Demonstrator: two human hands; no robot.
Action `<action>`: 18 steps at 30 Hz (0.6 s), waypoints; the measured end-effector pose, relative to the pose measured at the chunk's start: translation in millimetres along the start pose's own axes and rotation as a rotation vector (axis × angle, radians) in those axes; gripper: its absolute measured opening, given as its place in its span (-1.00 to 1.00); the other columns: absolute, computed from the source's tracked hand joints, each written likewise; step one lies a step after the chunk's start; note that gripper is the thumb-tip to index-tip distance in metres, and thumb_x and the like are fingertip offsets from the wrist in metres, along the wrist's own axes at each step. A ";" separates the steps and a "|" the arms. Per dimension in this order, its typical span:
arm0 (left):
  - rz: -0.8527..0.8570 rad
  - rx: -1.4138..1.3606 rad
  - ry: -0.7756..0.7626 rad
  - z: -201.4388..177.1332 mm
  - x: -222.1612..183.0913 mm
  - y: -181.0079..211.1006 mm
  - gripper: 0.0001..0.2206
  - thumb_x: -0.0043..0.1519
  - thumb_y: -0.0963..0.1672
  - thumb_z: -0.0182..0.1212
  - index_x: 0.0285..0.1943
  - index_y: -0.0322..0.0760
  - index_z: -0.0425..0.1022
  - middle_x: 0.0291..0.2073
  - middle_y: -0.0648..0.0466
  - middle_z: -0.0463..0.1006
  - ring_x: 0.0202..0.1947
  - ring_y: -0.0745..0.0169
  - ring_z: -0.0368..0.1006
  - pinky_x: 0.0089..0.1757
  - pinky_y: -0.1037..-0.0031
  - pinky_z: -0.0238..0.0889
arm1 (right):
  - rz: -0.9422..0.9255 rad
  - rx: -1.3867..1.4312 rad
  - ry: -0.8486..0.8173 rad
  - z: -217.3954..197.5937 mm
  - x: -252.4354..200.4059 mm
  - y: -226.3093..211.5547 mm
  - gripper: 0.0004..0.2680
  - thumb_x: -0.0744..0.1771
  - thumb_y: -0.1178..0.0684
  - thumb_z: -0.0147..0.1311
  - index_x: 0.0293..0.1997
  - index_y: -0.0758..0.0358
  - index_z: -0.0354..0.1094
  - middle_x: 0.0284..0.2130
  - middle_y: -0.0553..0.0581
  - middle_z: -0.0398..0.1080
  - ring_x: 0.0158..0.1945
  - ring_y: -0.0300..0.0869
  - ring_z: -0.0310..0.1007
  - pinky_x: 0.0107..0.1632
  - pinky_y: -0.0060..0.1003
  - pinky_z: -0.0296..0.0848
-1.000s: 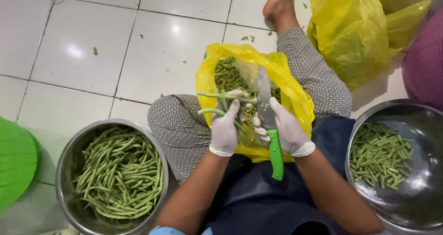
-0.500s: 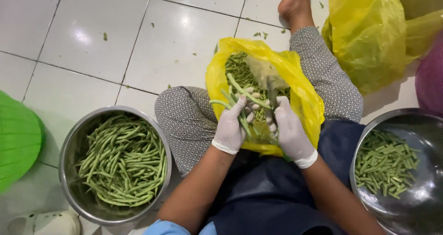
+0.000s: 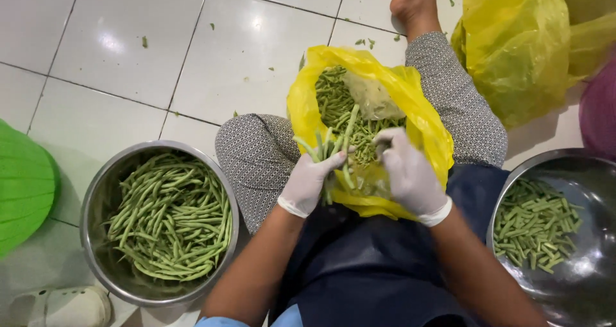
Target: Trimming and cutting green beans manually using a knife while sitting on the floor.
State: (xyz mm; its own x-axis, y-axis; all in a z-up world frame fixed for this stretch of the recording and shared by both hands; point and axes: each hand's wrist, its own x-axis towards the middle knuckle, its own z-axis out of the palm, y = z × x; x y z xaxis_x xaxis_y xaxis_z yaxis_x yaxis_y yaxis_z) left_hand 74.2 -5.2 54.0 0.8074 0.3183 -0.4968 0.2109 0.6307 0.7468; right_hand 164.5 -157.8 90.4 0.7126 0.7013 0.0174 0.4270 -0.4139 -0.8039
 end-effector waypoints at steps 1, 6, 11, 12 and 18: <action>-0.002 0.001 0.003 -2.4 -4.3 2.9 -0.76 0.06 -0.19 0.35 -0.15 -0.47 0.54 -0.42 -0.10 0.57 -0.45 0.21 0.50 -0.46 0.50 0.38 | 0.001 0.003 -0.002 -2.6 1.0 3.7 -0.82 0.30 0.08 -0.21 -0.04 0.20 0.15 -0.43 0.31 0.29 -0.33 0.22 0.39 -0.25 0.08 0.37; -0.051 0.119 0.049 -36.7 -7.3 -5.8 -0.72 0.06 -0.19 0.37 -0.09 -0.45 0.52 -0.39 -0.04 0.53 -0.39 0.17 0.50 -0.35 0.40 0.46 | 0.091 0.272 0.213 -18.3 10.1 11.1 -0.80 0.38 0.07 -0.48 -0.09 0.25 0.12 -0.52 0.07 0.20 -0.51 -0.22 0.22 -0.43 -0.38 0.30; 0.027 0.311 0.088 -53.5 -26.8 12.5 -0.83 0.10 -0.15 0.30 -0.26 -0.40 0.49 -0.63 0.04 0.43 -0.74 0.39 0.30 -0.64 0.62 0.26 | 0.017 0.338 0.309 -28.7 6.9 -0.3 -0.80 0.41 0.03 -0.52 -0.08 0.28 0.06 -0.51 0.09 0.20 -0.52 -0.29 0.21 -0.49 -0.47 0.25; 0.024 0.309 0.097 -60.8 -27.6 10.8 -0.84 0.12 -0.15 0.28 -0.26 -0.40 0.48 -0.64 0.04 0.43 -0.77 0.39 0.29 -0.67 0.63 0.24 | -0.009 0.351 0.333 -29.3 6.2 -2.1 -0.79 0.41 0.03 -0.53 -0.07 0.29 0.04 -0.50 0.11 0.19 -0.51 -0.30 0.21 -0.49 -0.49 0.23; 0.085 0.278 0.155 -54.0 -44.2 31.0 -0.84 0.16 -0.16 0.24 -0.24 -0.42 0.46 -0.66 0.07 0.41 -0.85 0.49 0.23 -0.73 0.71 0.19 | 0.004 0.352 0.303 -25.4 5.9 -1.5 -0.76 0.42 0.02 -0.51 -0.05 0.32 0.10 -0.51 0.11 0.25 -0.51 -0.30 0.24 -0.51 -0.50 0.27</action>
State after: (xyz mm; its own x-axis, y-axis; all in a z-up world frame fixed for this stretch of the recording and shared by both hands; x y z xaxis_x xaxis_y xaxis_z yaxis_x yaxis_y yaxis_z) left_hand 15.3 38.4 75.2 0.7397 0.4790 -0.4726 0.3058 0.3863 0.8702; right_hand 182.2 -167.8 106.8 0.8668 0.4774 0.1444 0.2463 -0.1579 -0.9563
